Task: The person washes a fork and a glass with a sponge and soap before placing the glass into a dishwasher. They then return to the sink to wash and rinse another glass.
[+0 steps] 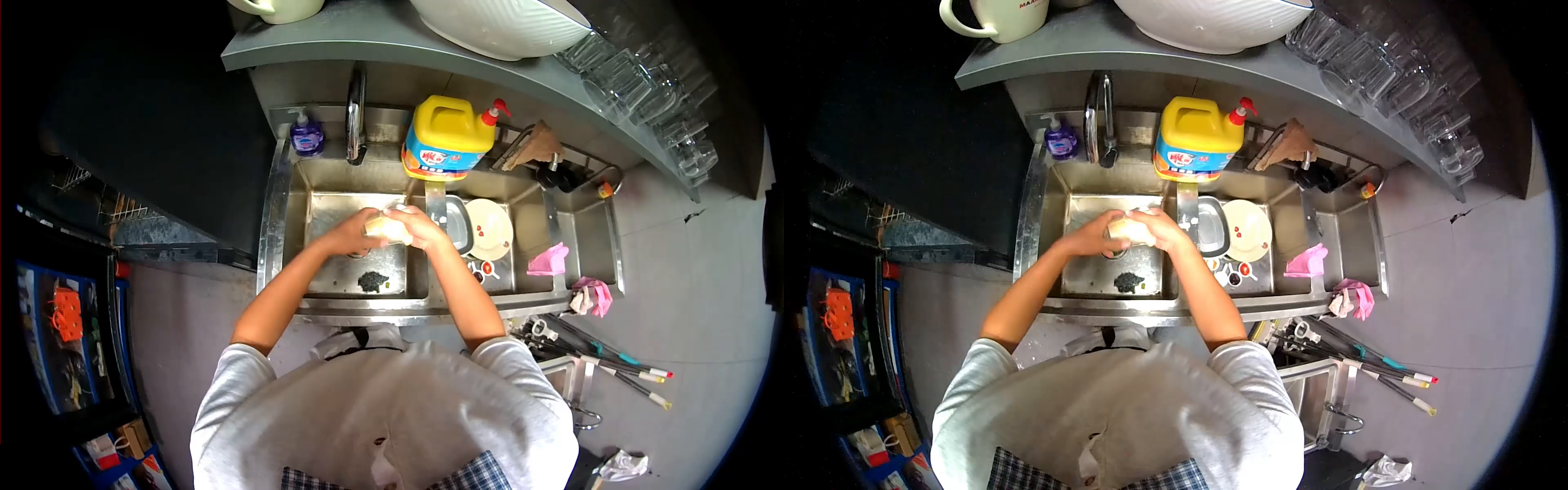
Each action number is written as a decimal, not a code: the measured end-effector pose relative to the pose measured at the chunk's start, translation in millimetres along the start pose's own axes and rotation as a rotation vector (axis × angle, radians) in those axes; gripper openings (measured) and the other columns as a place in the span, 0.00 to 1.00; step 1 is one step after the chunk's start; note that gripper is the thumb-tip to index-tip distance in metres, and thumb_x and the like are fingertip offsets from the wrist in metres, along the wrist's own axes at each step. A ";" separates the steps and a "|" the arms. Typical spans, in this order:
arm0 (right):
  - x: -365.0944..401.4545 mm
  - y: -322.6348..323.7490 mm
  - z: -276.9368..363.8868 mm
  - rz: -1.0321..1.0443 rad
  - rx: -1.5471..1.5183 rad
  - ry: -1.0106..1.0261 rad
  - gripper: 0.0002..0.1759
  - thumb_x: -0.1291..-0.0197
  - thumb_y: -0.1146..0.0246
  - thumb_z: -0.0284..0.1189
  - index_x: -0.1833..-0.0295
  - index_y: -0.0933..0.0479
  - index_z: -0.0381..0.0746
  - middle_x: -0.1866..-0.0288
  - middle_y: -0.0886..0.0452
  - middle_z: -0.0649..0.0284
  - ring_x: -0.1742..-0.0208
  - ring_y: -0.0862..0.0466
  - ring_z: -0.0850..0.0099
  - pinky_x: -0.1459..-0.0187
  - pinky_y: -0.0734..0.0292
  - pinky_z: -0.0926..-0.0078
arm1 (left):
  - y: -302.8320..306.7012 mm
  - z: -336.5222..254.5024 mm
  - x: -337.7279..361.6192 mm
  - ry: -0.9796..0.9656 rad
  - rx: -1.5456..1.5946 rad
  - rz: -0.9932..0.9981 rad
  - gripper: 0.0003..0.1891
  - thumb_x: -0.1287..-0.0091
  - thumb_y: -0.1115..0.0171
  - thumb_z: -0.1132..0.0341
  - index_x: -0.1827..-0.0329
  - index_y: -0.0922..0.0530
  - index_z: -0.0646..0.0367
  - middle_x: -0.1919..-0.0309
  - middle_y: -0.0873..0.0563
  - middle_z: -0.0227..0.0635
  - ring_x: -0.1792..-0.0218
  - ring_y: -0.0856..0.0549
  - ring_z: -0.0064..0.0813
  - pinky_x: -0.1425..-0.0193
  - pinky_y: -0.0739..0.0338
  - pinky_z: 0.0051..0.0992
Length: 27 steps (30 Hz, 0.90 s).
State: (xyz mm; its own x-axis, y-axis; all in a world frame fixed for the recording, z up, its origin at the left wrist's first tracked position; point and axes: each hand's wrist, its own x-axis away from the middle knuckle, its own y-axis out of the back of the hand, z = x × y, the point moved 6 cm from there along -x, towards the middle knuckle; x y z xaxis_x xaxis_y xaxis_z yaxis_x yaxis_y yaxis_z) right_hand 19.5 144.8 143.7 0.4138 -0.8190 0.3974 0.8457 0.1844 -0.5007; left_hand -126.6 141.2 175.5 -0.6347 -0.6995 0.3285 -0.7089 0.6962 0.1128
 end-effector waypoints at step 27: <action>-16.7 11.6 -19.4 -0.188 -0.159 -0.021 0.20 0.36 0.43 0.39 0.52 0.26 0.31 0.58 0.18 0.53 0.60 0.15 0.63 0.58 0.18 0.66 | -9.6 18.5 -5.1 0.301 0.673 -0.084 0.30 0.42 0.32 0.63 0.39 0.35 0.62 0.44 0.28 0.43 0.44 0.26 0.39 0.41 0.29 0.32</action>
State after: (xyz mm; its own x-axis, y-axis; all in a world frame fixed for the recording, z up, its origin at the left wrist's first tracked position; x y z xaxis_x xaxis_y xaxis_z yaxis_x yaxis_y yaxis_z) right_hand 15.8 150.1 116.4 0.2625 -0.8192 0.5098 0.8455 -0.0593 -0.5306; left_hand -122.3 135.1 155.5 -0.5272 -0.6040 0.5977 -0.8477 0.3252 -0.4190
